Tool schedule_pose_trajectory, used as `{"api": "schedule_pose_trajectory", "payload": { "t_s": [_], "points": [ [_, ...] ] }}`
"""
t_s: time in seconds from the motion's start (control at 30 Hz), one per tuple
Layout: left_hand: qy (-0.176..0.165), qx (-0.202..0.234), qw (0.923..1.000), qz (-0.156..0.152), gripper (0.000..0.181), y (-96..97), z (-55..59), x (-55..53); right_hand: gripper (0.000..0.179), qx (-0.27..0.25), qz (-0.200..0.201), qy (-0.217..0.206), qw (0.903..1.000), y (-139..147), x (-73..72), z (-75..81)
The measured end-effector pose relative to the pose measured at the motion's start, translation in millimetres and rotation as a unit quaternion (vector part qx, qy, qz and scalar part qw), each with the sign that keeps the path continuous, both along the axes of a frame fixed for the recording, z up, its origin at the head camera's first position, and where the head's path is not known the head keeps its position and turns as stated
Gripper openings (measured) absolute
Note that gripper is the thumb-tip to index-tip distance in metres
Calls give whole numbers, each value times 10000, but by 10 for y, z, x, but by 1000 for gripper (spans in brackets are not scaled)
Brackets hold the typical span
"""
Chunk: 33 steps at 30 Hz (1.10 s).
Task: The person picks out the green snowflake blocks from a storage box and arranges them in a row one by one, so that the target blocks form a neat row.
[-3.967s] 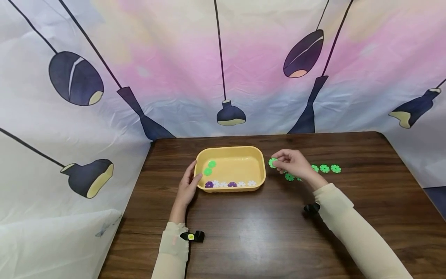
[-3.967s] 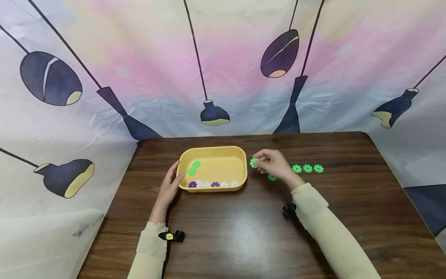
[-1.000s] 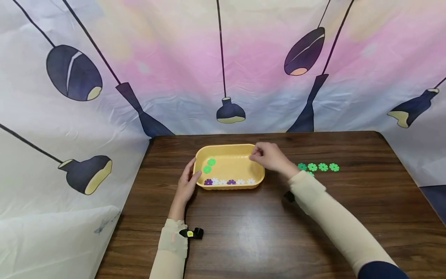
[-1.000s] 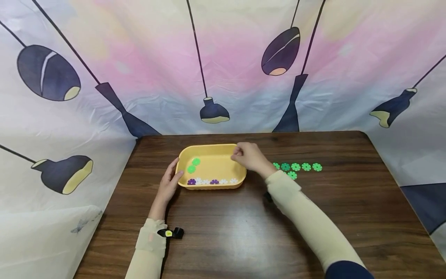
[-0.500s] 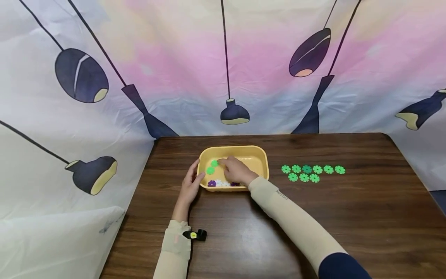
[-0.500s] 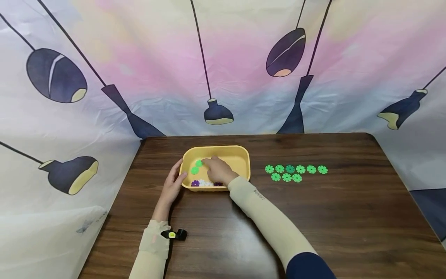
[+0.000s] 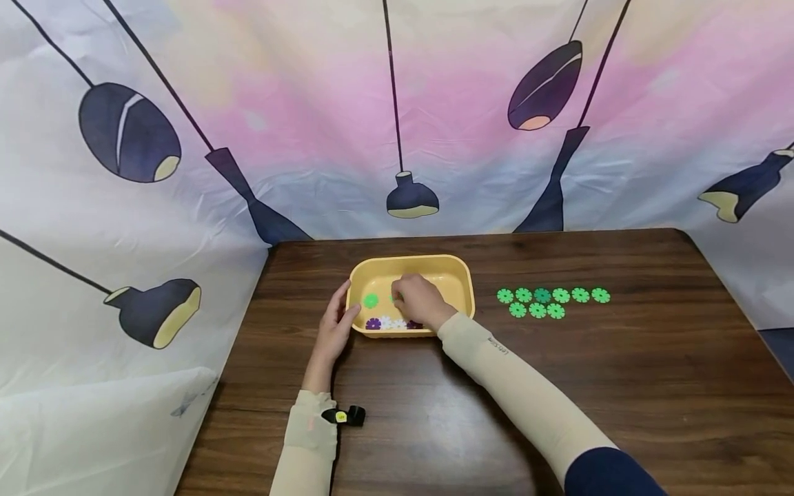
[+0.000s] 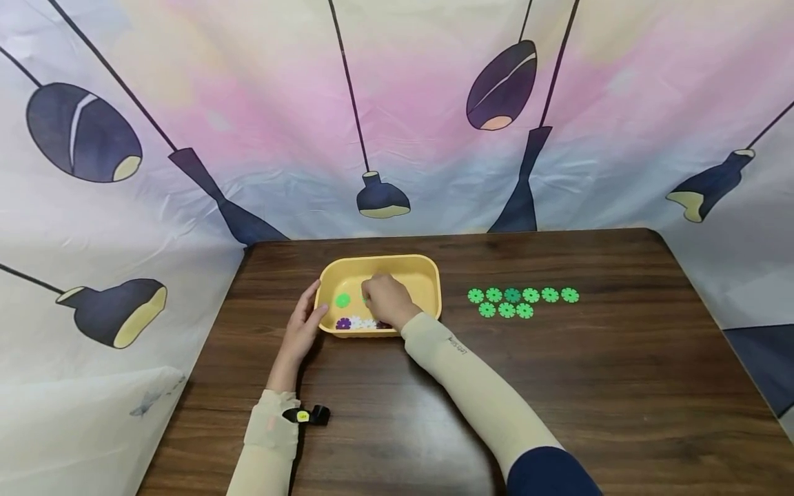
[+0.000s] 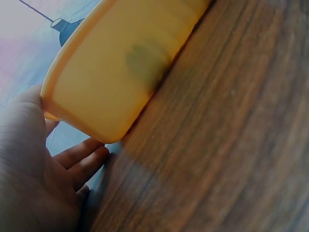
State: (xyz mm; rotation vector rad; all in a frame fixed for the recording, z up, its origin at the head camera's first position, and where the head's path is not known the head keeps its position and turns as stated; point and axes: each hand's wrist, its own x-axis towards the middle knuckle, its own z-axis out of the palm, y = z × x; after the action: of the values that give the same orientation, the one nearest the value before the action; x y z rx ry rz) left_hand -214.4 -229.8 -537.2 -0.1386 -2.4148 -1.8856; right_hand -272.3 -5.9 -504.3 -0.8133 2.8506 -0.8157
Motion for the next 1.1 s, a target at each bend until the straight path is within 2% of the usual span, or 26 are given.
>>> {"api": "schedule_pose_trajectory", "payload": {
  "t_s": [0.03, 0.13, 0.2, 0.3, 0.4, 0.5, 0.63, 0.73, 0.87, 1.0, 1.1],
  "points": [
    [0, -14, 10000, 12, 59, -2, -3, 3, 2, -90, -10, -83, 9999, -1, 2, 0],
    [-12, -32, 10000, 45, 58, -10, -17, 12, 19, -376, -54, -271, 9989, 2, 14, 9],
    [-49, -63, 9999, 71, 58, -16, -24, 17, 19, -657, -99, -293, 9974, 6, 21, 26],
    [-90, -70, 9999, 56, 58, -17, -35, 20, 14, -1444, -291, -246, 9888, 33, 57, 63],
    [-89, -62, 9999, 30, 59, -15, -36, 15, 17, -2484, -553, -340, 9665, 91, 106, 118],
    [-46, -80, 10000, 33, 59, -17, -32, 9, 22, -3309, -726, -773, 9377, 191, 157, 179],
    [25, -87, 9999, 54, 58, -20, -22, 9, 25, -4038, -841, -1442, 8995, 369, 195, 276],
    [48, -49, 10000, 53, 58, -18, -35, 6, 27, -4391, -908, -1774, 8761, 533, 217, 335],
    [-14, -19, 10000, 52, 58, 2, 16, 33, 30, -4733, -981, -1801, 8567, 784, 317, 400],
    [-134, -14, 9999, 27, 59, 70, 216, 119, 32, -5024, -1115, -1538, 8435, 1127, 479, 406],
    [-145, -36, 9999, -14, 59, 96, 336, 167, 31, -5161, -1238, -1540, 8334, 1423, 563, 338]
  ]
}}
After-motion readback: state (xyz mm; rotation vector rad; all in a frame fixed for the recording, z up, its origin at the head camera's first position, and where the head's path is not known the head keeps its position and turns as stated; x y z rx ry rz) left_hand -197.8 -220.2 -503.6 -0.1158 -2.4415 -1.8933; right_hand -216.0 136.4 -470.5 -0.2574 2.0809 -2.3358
